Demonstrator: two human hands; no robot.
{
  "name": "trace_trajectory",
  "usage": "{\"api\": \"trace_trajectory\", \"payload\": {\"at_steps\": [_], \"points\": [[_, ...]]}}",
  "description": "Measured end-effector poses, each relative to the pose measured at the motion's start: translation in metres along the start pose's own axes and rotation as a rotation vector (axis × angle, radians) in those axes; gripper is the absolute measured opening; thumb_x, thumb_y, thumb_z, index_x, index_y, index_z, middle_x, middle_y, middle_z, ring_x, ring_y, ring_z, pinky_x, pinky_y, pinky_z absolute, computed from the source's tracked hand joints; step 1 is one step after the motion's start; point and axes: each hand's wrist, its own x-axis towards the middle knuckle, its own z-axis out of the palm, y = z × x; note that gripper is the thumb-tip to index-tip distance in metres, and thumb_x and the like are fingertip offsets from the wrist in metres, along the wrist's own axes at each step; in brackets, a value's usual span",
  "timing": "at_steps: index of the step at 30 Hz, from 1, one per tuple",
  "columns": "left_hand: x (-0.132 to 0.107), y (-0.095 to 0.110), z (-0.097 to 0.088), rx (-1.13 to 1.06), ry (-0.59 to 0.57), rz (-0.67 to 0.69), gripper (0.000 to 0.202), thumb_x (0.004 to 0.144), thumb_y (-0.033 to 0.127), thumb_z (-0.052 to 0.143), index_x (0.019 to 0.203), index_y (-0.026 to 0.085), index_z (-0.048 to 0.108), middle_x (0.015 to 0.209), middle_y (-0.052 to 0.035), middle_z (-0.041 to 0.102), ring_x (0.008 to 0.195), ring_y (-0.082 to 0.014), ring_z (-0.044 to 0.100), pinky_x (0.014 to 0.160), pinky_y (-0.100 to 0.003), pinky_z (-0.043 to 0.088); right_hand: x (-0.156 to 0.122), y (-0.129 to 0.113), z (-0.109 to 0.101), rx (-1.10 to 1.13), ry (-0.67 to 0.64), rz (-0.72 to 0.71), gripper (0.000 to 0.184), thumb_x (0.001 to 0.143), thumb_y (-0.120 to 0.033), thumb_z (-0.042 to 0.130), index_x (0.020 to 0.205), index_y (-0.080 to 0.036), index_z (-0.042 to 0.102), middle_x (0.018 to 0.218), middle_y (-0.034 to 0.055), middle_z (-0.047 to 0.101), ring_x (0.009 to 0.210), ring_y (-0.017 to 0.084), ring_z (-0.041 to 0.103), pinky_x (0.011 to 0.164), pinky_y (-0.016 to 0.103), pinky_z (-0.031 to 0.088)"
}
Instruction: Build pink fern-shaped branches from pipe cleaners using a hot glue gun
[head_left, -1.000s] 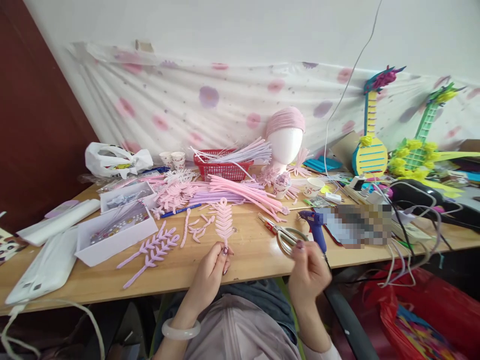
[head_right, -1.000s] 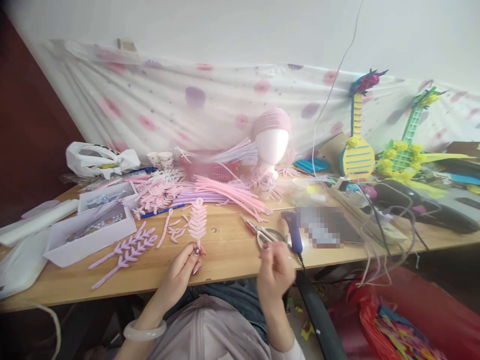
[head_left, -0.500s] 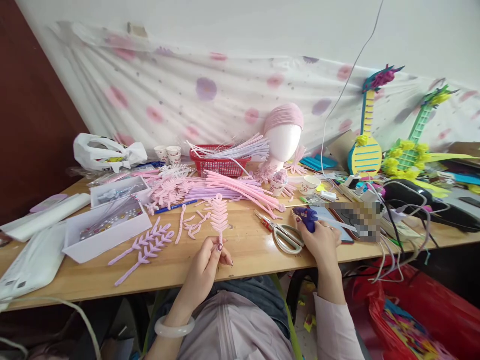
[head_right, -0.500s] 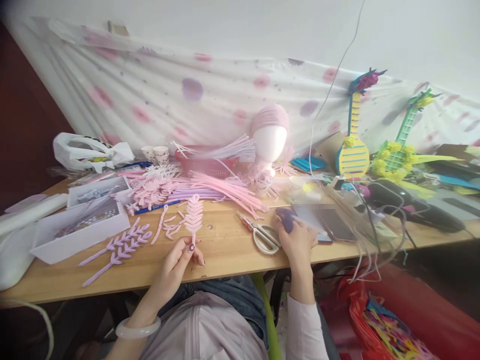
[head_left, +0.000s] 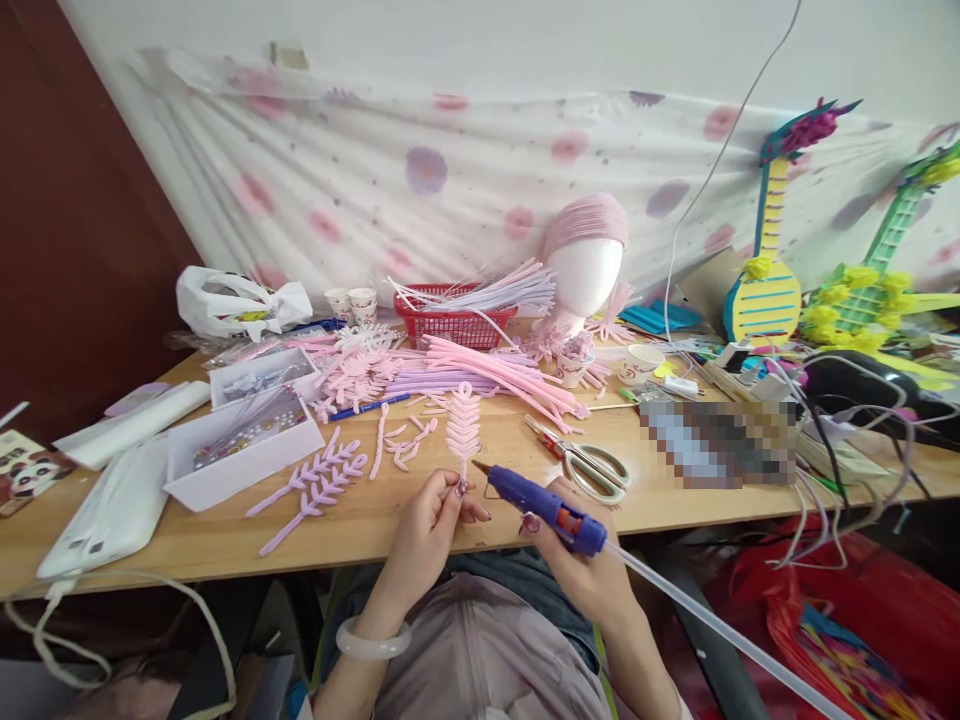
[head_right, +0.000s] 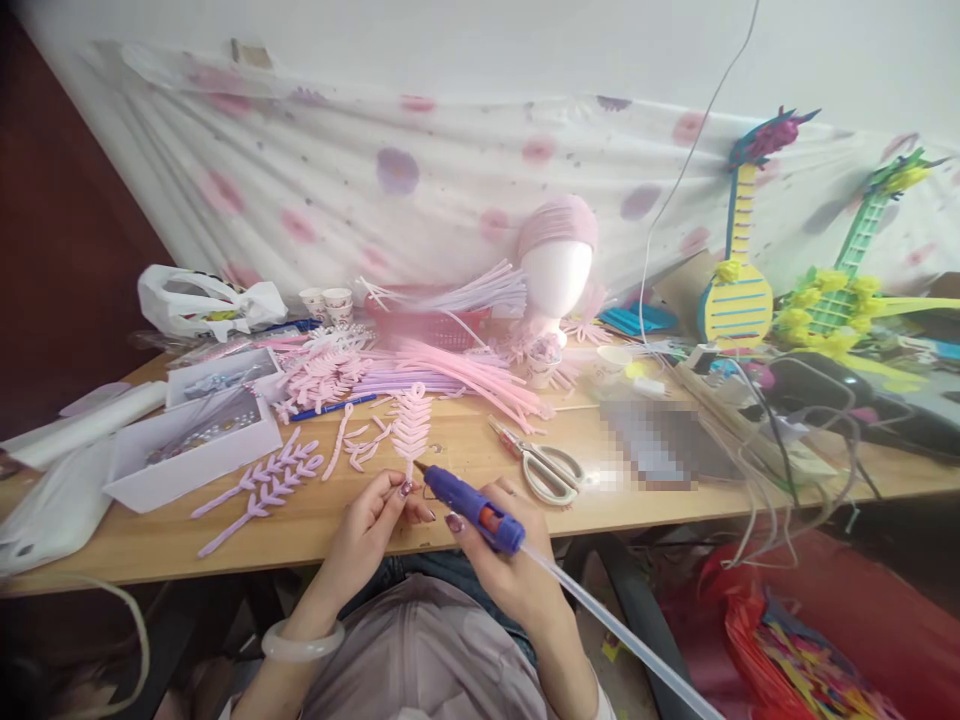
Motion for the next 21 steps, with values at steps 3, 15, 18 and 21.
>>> {"api": "trace_trajectory", "payload": {"at_steps": [3, 15, 18, 21], "points": [[0.0, 0.0, -0.0003, -0.02, -0.01, 0.002, 0.022, 0.092, 0.04, 0.043, 0.09, 0.02, 0.051, 0.078, -0.0054, 0.072, 0.072, -0.018, 0.064, 0.072, -0.03, 0.047, 0.0016, 0.0015, 0.01, -0.044, -0.015, -0.01, 0.031, 0.088, -0.039, 0.054, 0.065, -0.02, 0.046, 0.063, -0.0022, 0.043, 0.057, 0.014, 0.045, 0.054, 0.027, 0.035], [-0.0001, 0.0014, 0.0015, -0.046, -0.023, -0.003, 0.018, 0.093, 0.037, 0.043, 0.09, 0.02, 0.049, 0.076, -0.0039, 0.071, 0.07, -0.0167, 0.062, 0.071, -0.028, 0.047, 0.001, 0.0049, 0.0134, -0.064, -0.032, -0.012, 0.032, 0.088, -0.037, 0.054, 0.064, -0.021, 0.04, 0.062, -0.0028, 0.041, 0.057, 0.014, 0.044, 0.054, 0.028, 0.032], [0.0001, 0.0014, 0.001, -0.05, -0.027, -0.009, 0.019, 0.092, 0.038, 0.043, 0.09, 0.02, 0.05, 0.075, -0.0039, 0.071, 0.069, -0.017, 0.063, 0.071, -0.028, 0.047, 0.0003, 0.0046, 0.0139, -0.072, -0.032, -0.013, 0.032, 0.087, -0.037, 0.055, 0.063, -0.021, 0.041, 0.062, -0.0029, 0.041, 0.057, 0.014, 0.044, 0.054, 0.028, 0.032], [-0.0006, 0.0023, 0.0007, -0.056, -0.031, -0.017, 0.019, 0.092, 0.038, 0.043, 0.09, 0.02, 0.05, 0.075, -0.0036, 0.071, 0.07, -0.0173, 0.063, 0.071, -0.029, 0.047, 0.001, 0.0031, 0.0135, -0.078, -0.035, -0.009, 0.033, 0.087, -0.037, 0.055, 0.063, -0.021, 0.04, 0.061, -0.0031, 0.041, 0.056, 0.014, 0.044, 0.054, 0.028, 0.032]]}}
